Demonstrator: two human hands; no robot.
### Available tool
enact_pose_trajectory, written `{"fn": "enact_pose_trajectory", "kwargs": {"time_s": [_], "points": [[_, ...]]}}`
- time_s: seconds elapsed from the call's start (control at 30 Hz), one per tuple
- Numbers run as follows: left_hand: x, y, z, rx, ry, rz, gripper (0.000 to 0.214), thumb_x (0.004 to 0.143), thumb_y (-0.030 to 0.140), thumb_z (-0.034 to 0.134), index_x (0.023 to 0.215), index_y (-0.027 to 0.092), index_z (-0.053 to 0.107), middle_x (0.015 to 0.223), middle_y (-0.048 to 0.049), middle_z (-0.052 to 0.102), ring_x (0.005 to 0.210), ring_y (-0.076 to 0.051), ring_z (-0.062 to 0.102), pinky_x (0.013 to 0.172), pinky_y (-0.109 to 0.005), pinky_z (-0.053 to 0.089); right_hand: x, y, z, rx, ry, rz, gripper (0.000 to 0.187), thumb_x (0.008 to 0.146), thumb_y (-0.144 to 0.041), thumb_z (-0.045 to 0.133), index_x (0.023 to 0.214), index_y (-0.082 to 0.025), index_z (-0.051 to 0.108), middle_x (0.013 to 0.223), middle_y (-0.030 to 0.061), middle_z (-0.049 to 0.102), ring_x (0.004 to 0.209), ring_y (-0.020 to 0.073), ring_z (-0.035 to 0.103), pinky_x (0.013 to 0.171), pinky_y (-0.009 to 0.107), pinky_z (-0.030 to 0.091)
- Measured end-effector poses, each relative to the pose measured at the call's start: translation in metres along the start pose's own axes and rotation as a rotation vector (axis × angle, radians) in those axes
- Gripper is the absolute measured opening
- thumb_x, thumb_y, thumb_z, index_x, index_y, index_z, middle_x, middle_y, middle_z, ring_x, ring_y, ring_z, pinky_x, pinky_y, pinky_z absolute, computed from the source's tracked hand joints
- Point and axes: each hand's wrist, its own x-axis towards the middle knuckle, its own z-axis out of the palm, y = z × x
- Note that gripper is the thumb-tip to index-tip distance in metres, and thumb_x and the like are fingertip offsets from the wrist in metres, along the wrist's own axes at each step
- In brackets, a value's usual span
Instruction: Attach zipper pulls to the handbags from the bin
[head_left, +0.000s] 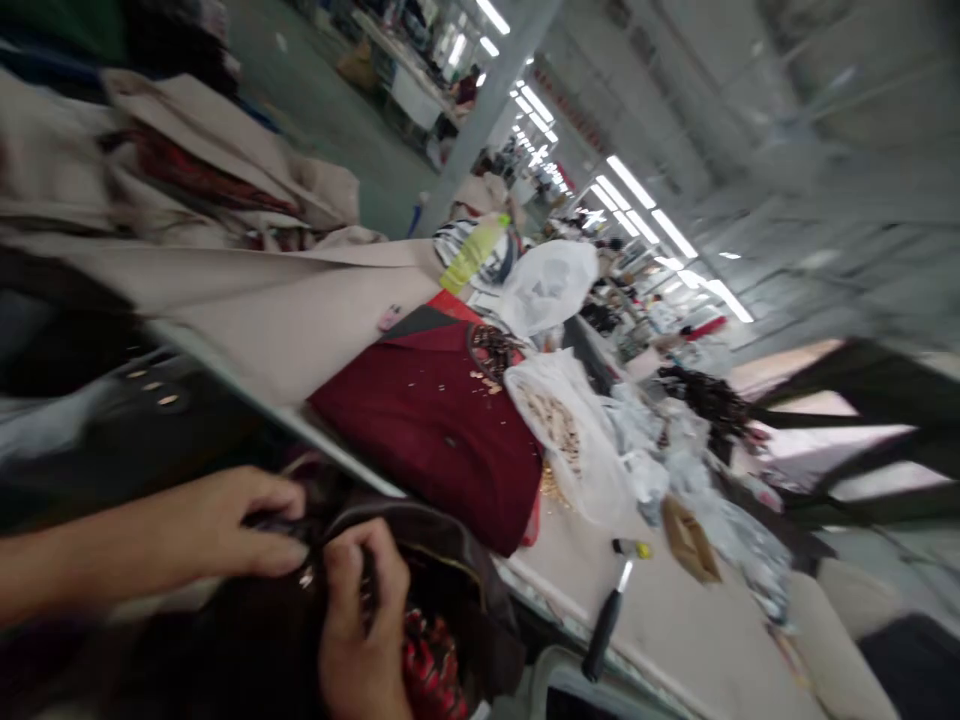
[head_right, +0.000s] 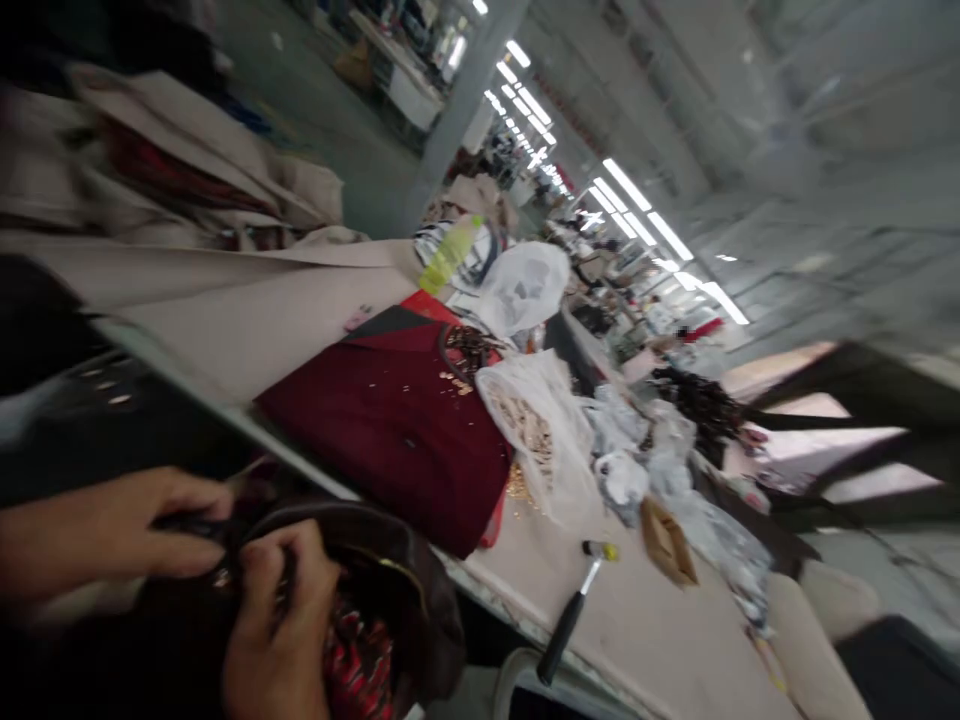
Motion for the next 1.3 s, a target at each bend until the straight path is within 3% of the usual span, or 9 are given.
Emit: {"fn": "enact_pose_trajectory", "kwargs": {"time_s": [0.1,0.23,0.43,0.57,0.63,0.83,1.03,1.3], "points": [[-0.009,-0.013,-0.005,-0.072,-0.075,-0.117,0.034,0.074,0.046,0.062,0.080,0.013,0.063,0.070,0.0022,0.053,0.071,-0.015,0.049,0.059,-0.021,0.030,0.000,-0.007,-0.013,0.063,-0.093,0.086,0.018,0.091,-0.035,0.059,0.080,-0.022,0.063,0.076,-0.0029,0.059,0.075,0.0155,0.054,0.071,0.025,0.043],[-0.009,-0.015,-0.011,-0.132,-0.058,-0.179,0.038,0.070,0.051,0.069,0.079,0.014,0.065,0.067,0.0014,0.053,0.065,-0.015,0.047,0.054,-0.021,0.029,0.002,0.004,-0.020,0.201,-0.323,0.188,0.014,0.086,-0.033,0.066,0.091,-0.021,0.068,0.081,-0.0021,0.062,0.076,0.0148,0.053,0.071,0.025,0.043],[-0.013,-0.006,-0.009,-0.104,-0.099,-0.156,0.029,0.070,0.044,0.070,0.077,0.016,0.066,0.064,0.0027,0.054,0.060,-0.013,0.047,0.050,-0.020,0.030,0.001,0.008,-0.015,0.398,-0.257,0.497,0.028,0.076,-0.040,0.079,0.077,-0.017,0.062,0.066,-0.0049,0.052,0.060,0.0100,0.041,0.058,0.022,0.035],[-0.014,-0.008,-0.009,-0.120,-0.133,-0.152,0.030,0.071,0.045,0.070,0.080,0.016,0.069,0.065,0.0026,0.056,0.060,-0.012,0.048,0.050,-0.020,0.033,0.004,0.008,-0.013,0.531,-0.300,0.676,0.039,0.059,-0.042,0.090,0.072,-0.017,0.064,0.062,-0.0045,0.056,0.056,0.0093,0.045,0.055,0.021,0.036],[-0.013,-0.011,-0.010,-0.127,-0.144,-0.154,0.030,0.071,0.045,0.070,0.079,0.016,0.069,0.065,0.0024,0.056,0.060,-0.012,0.048,0.051,-0.020,0.033,0.006,0.011,-0.013,0.531,-0.324,0.712,0.039,0.056,-0.043,0.091,0.072,-0.017,0.068,0.064,-0.0025,0.060,0.056,0.0106,0.050,0.056,0.023,0.040],[-0.013,-0.016,-0.011,-0.128,-0.142,-0.134,0.027,0.070,0.042,0.070,0.077,0.016,0.067,0.066,0.0019,0.057,0.061,-0.012,0.050,0.051,-0.018,0.034,0.013,0.012,-0.015,0.425,-0.426,0.595,0.022,0.069,-0.034,0.085,0.071,-0.015,0.075,0.065,0.0002,0.064,0.059,0.0123,0.052,0.061,0.025,0.042],[-0.017,-0.015,-0.013,-0.075,-0.147,-0.084,0.020,0.070,0.034,0.067,0.077,0.016,0.066,0.064,0.0029,0.055,0.058,-0.011,0.050,0.048,-0.017,0.031,0.020,-0.002,-0.014,0.275,-0.451,0.372,0.010,0.074,-0.024,0.071,0.073,-0.019,0.079,0.066,-0.0009,0.065,0.065,0.0150,0.054,0.064,0.025,0.044],[-0.017,-0.022,-0.012,-0.139,-0.191,0.010,0.023,0.078,0.034,0.064,0.088,0.013,0.069,0.072,0.0009,0.059,0.065,-0.013,0.054,0.054,-0.017,0.038,0.010,0.006,-0.006,0.237,-0.313,0.323,0.014,0.075,-0.028,0.070,0.076,-0.019,0.081,0.068,0.0002,0.067,0.063,0.0144,0.054,0.059,0.023,0.046]]}}
